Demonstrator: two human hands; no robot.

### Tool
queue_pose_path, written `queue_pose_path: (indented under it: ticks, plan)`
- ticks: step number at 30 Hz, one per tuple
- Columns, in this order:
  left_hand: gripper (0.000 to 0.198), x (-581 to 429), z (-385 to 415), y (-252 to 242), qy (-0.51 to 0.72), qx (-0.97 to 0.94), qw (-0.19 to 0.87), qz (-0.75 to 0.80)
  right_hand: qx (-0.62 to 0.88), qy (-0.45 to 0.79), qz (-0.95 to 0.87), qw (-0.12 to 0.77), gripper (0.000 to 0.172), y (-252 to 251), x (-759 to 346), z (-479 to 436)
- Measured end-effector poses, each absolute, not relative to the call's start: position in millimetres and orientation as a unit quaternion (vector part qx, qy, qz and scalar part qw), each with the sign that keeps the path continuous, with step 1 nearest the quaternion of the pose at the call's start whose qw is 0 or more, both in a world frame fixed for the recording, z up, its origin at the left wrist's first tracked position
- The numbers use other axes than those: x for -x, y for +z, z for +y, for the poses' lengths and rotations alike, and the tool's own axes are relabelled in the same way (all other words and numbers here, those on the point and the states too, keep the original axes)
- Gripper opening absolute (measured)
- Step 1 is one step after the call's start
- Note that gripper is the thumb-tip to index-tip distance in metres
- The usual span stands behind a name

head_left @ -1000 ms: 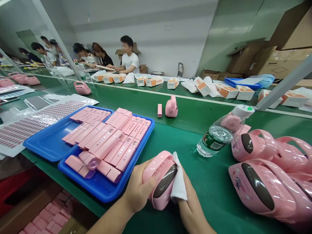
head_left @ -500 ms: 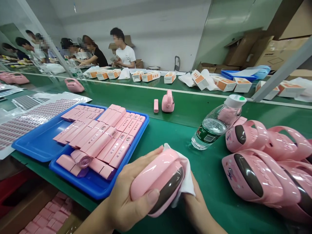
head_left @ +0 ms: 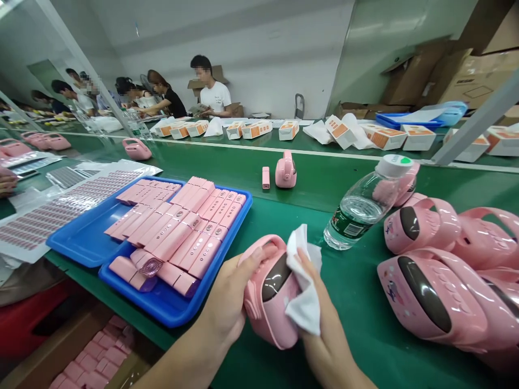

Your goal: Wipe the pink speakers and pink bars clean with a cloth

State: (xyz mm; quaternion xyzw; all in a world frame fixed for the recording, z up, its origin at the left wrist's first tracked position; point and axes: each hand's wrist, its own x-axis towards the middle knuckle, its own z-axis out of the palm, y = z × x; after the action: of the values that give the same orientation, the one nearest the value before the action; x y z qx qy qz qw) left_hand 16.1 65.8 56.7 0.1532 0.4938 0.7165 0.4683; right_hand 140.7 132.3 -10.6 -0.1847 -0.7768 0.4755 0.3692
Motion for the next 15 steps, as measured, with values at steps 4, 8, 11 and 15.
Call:
queue_pose_path:
  ticks: [4, 8, 11, 15]
  plan:
    - [0.035, -15, 71, 57, 0.732, -0.098, 0.463, 0.49, 0.341, 0.696, -0.564, 0.284, 0.056, -1, -138, 143]
    - [0.034, -19, 71, 57, 0.705, -0.164, 0.49, 0.485, 0.344, 0.707, -0.557, 0.267, 0.054, 0, -135, 150]
    - [0.039, -25, 71, 52, 0.693, -0.169, 0.469, 0.521, 0.317, 0.674, -0.596, 0.299, 0.05, -5, -135, 151]
    - [0.046, -26, 73, 40, 0.687, -0.125, 0.473, 0.537, 0.269, 0.534, -0.711, 0.371, 0.051, -8, -137, 149]
